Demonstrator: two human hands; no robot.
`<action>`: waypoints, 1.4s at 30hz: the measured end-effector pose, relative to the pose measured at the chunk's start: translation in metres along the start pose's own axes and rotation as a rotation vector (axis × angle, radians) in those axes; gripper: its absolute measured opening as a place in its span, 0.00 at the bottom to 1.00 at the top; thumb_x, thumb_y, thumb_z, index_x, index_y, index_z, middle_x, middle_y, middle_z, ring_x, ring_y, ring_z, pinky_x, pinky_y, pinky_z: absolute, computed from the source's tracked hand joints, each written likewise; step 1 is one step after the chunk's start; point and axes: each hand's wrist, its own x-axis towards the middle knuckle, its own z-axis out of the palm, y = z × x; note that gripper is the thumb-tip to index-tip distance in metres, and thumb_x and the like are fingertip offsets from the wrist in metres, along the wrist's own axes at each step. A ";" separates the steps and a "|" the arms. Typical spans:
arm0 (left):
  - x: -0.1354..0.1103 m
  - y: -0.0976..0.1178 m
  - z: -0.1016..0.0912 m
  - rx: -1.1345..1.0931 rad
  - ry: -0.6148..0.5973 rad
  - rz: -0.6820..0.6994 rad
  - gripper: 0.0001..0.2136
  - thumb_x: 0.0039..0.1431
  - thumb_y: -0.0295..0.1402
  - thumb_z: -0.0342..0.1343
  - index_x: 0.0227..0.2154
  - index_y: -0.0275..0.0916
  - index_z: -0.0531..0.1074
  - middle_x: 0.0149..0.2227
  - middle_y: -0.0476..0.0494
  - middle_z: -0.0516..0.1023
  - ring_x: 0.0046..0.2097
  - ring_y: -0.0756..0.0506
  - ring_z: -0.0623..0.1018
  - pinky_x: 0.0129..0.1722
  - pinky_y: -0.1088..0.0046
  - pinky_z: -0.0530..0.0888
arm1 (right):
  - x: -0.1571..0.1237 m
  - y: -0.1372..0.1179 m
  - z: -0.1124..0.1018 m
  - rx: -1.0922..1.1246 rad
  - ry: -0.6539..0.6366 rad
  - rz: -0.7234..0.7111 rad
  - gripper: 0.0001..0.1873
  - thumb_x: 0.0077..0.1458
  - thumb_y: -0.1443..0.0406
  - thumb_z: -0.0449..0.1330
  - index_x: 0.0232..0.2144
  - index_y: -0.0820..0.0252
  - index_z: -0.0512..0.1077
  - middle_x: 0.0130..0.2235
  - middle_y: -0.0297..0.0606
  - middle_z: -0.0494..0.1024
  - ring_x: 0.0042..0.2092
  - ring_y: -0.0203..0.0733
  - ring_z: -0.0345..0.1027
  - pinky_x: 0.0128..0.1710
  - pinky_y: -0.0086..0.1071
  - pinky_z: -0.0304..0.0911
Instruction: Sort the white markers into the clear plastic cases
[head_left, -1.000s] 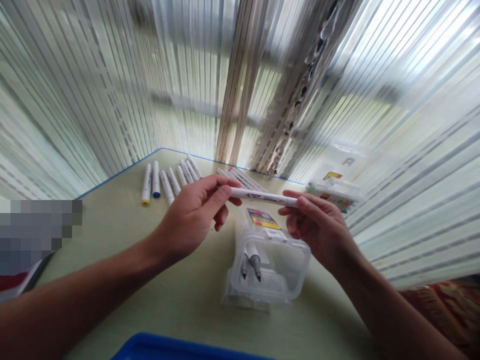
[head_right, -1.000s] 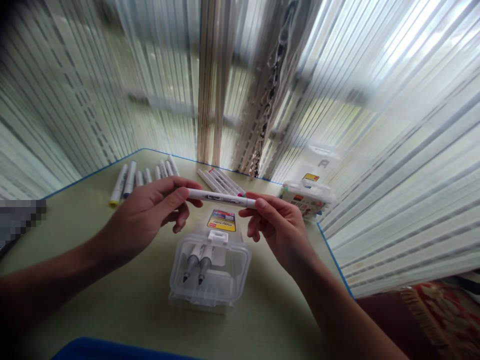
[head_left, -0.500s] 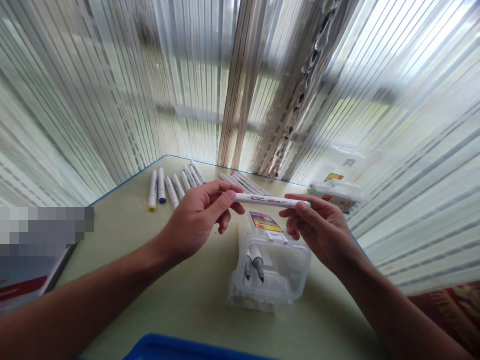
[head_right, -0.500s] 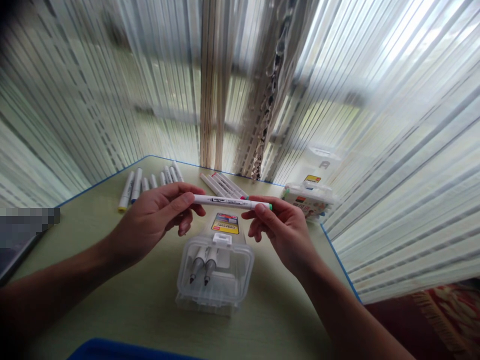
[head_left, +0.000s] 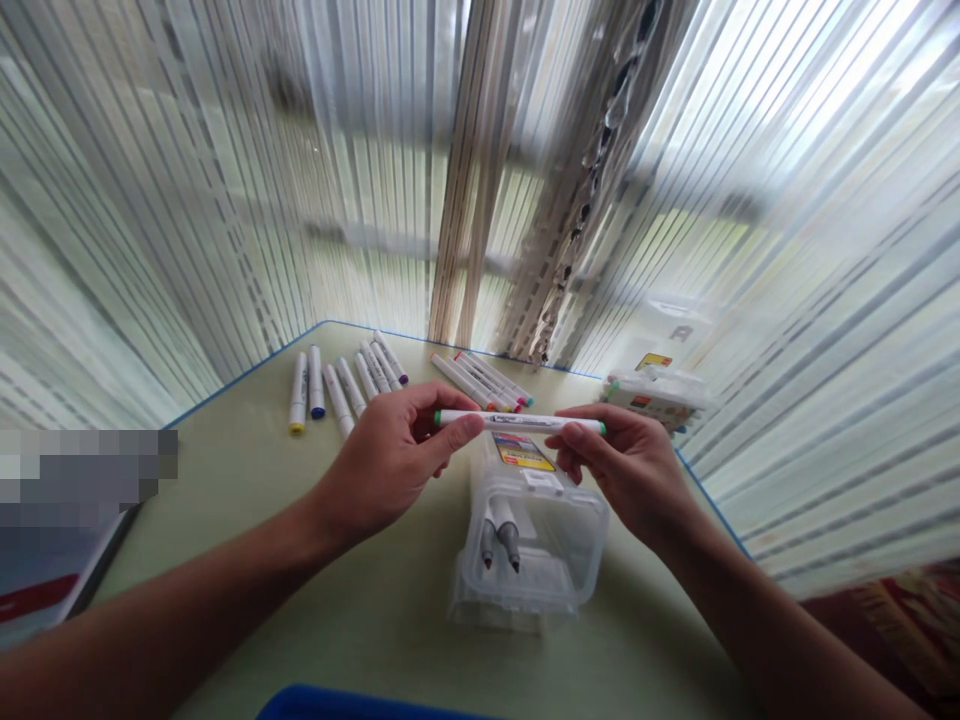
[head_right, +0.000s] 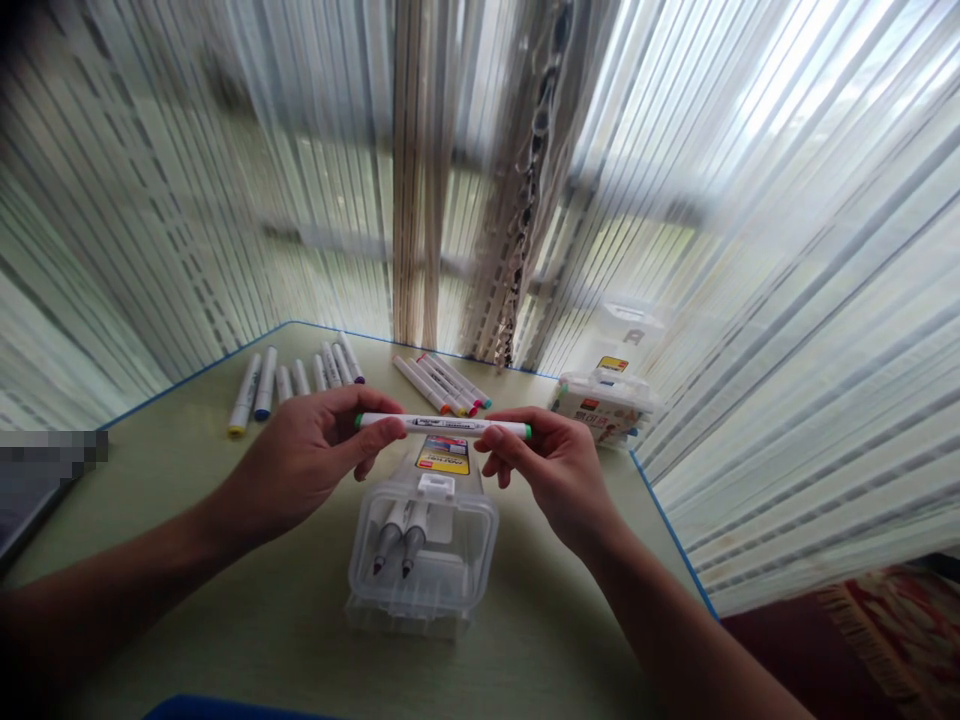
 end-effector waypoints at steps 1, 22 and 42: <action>0.000 0.000 0.000 0.006 -0.005 0.000 0.10 0.56 0.36 0.60 0.37 0.36 0.76 0.19 0.51 0.70 0.21 0.52 0.68 0.19 0.80 0.64 | 0.000 0.000 0.000 0.016 0.001 0.004 0.10 0.50 0.64 0.68 0.37 0.60 0.78 0.28 0.39 0.81 0.24 0.36 0.71 0.21 0.28 0.63; 0.002 -0.002 -0.001 -0.072 -0.025 -0.039 0.14 0.61 0.38 0.54 0.43 0.32 0.73 0.31 0.45 0.77 0.22 0.54 0.68 0.21 0.79 0.67 | 0.001 -0.001 -0.002 0.142 -0.015 0.028 0.08 0.56 0.65 0.63 0.37 0.62 0.79 0.28 0.41 0.81 0.24 0.36 0.72 0.20 0.26 0.64; 0.003 -0.002 0.002 -0.149 -0.012 -0.068 0.14 0.62 0.38 0.53 0.43 0.32 0.73 0.31 0.44 0.77 0.22 0.54 0.69 0.20 0.79 0.67 | 0.000 -0.004 -0.001 0.178 0.000 0.071 0.10 0.56 0.63 0.63 0.39 0.61 0.78 0.28 0.43 0.81 0.22 0.35 0.71 0.19 0.25 0.62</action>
